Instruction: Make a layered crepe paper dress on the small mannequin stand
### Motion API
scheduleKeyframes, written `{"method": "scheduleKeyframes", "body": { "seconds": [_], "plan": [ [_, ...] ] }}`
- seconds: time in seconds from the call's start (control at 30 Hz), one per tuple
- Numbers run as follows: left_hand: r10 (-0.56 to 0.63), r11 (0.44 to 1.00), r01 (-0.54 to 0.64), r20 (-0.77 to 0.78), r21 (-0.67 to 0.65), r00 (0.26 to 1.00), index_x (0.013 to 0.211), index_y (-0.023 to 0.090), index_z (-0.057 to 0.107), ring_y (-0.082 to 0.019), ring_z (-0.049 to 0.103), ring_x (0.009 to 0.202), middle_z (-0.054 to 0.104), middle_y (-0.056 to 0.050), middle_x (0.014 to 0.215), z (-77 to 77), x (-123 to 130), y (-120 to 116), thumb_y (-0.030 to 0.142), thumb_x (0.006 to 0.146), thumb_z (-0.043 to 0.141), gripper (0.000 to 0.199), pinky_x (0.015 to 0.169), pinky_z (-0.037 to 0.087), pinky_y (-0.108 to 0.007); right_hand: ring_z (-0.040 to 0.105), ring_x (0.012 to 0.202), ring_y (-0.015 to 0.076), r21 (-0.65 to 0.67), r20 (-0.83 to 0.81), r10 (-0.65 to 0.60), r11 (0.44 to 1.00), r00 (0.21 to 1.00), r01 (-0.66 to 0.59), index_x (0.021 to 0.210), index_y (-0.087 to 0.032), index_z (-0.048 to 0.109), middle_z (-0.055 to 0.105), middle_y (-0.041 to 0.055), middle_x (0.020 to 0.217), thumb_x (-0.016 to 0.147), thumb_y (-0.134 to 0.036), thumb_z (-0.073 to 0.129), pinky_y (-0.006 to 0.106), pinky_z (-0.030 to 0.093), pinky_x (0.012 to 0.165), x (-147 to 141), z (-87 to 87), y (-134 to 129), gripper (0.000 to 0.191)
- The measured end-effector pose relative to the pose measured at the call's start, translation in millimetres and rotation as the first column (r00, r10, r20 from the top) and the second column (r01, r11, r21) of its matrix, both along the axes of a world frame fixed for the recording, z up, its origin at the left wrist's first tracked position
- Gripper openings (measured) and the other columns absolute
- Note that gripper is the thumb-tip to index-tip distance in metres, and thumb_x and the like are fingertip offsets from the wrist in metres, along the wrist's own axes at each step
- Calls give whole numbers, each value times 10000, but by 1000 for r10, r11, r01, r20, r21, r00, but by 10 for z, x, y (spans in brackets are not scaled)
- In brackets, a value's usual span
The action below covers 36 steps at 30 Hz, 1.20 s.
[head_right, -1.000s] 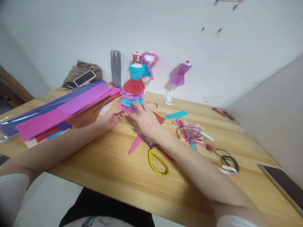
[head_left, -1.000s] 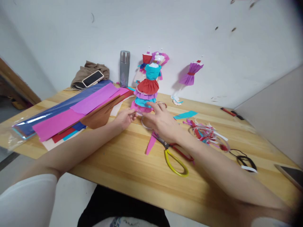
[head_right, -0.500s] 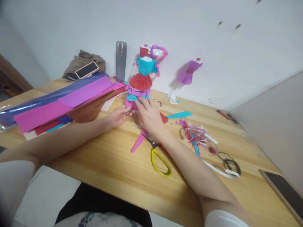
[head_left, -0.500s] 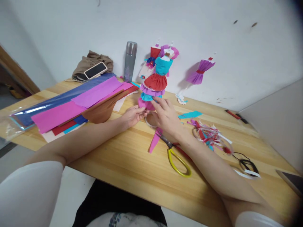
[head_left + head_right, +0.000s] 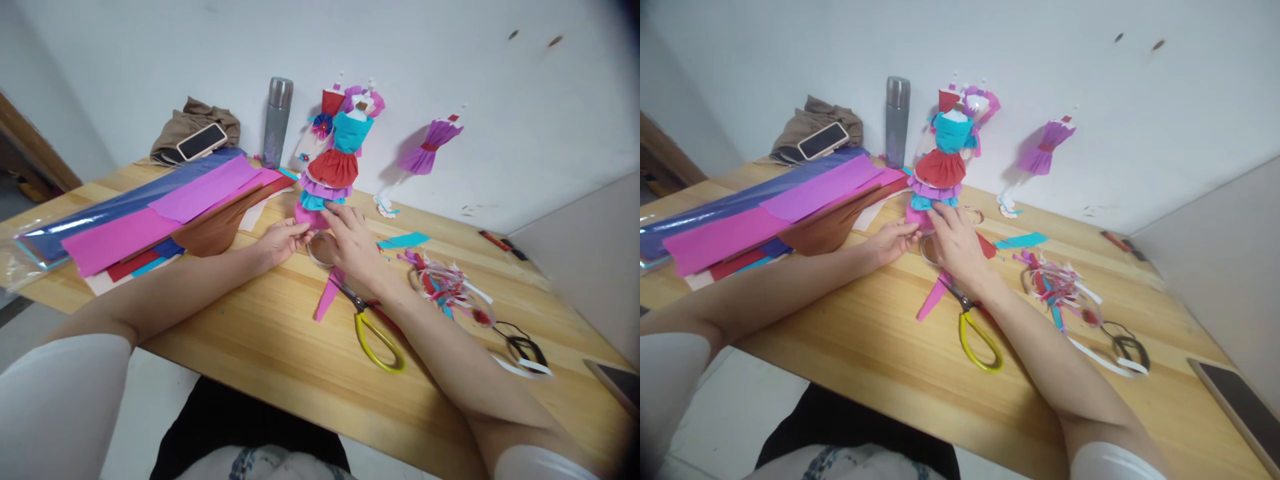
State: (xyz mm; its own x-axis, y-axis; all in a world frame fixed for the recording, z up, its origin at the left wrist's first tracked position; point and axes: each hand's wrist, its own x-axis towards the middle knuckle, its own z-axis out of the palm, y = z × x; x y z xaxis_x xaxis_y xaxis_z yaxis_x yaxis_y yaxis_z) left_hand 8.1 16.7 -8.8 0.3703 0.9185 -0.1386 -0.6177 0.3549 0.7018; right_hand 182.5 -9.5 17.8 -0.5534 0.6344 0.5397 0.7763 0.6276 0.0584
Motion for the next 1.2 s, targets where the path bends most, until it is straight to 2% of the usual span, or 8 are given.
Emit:
{"method": "scheduleKeyframes", "body": {
  "seconds": [0.27, 0.5, 0.63, 0.77, 0.9, 1.07, 1.13, 1.2],
  "plan": [
    [-17, 1000, 19, -59, 19, 998, 804, 114, 617, -54, 615, 565, 660, 16, 659, -13, 15, 18, -46, 858, 622, 169, 632, 511, -172, 521, 1321, 319, -40, -153, 48, 998, 987, -55, 1376, -185, 575, 560, 184, 1419, 960, -183, 446, 543, 459, 1080, 21, 7, 56, 436],
    [-4, 999, 12, -173, 48, 985, 729, 126, 554, -46, 598, 520, 663, 1, 638, -2, 13, 8, -15, 887, 623, 223, 535, 473, -149, 639, 1171, 287, 3, -367, 114, 993, 923, -121, 1120, -236, 712, 671, 128, 1249, 894, -137, 521, 505, 540, 987, 104, 2, 76, 312],
    [-22, 997, 43, -283, 67, 959, 717, 127, 554, -49, 590, 493, 651, 2, 606, 43, 0, -36, 61, 889, 679, 223, 506, 464, -147, 684, 1016, 272, -27, -474, 50, 997, 879, -71, 1015, -212, 730, 708, 130, 1103, 865, -143, 525, 451, 584, 845, 244, 105, 111, 263],
    [-20, 994, 60, -396, 90, 918, 690, 123, 574, -58, 566, 429, 617, -4, 541, 91, -25, -108, 160, 932, 663, 260, 436, 403, -150, 684, 925, 247, -145, -534, -85, 989, 841, 8, 980, -200, 734, 702, 128, 1075, 825, -152, 536, 394, 575, 749, 428, 179, 168, 256],
    [10, 993, 50, -483, 111, 876, 623, 134, 559, -74, 556, 394, 608, -25, 508, 119, -33, -151, 218, 1010, 523, 398, 410, 384, -175, 675, 839, 227, -293, -506, -201, 955, 839, 51, 955, -176, 744, 714, 126, 1025, 807, -141, 543, 398, 553, 771, 519, 175, 220, 252],
    [54, 988, 42, -582, 151, 812, 545, 142, 560, -83, 478, 327, 562, -31, 436, 99, -22, -173, 298, 1007, 498, 491, 367, 315, -201, 643, 755, 197, -420, -371, -267, 902, 889, 96, 904, -162, 756, 746, 104, 928, 816, -115, 522, 338, 492, 744, 500, 167, 243, 254],
    [159, 971, -5, -631, 239, 760, 491, 151, 523, -59, 420, 317, 562, -27, 458, 72, -33, -171, 349, 1007, 477, 554, 361, 263, -207, 615, 696, 178, -454, -313, -274, 884, 909, 111, 909, -154, 758, 738, 84, 857, 830, -131, 524, 308, 453, 697, 492, 167, 235, 248],
    [307, 927, -31, -709, 373, 635, 483, 157, 505, -50, 410, 350, 566, -12, 494, 38, -61, -145, 389, 978, 515, 546, 383, 276, -205, 584, 649, 163, -481, -246, -284, 866, 927, 138, 906, -149, 760, 715, 61, 777, 839, -160, 540, 287, 406, 650, 488, 162, 224, 231]
  ]
}}
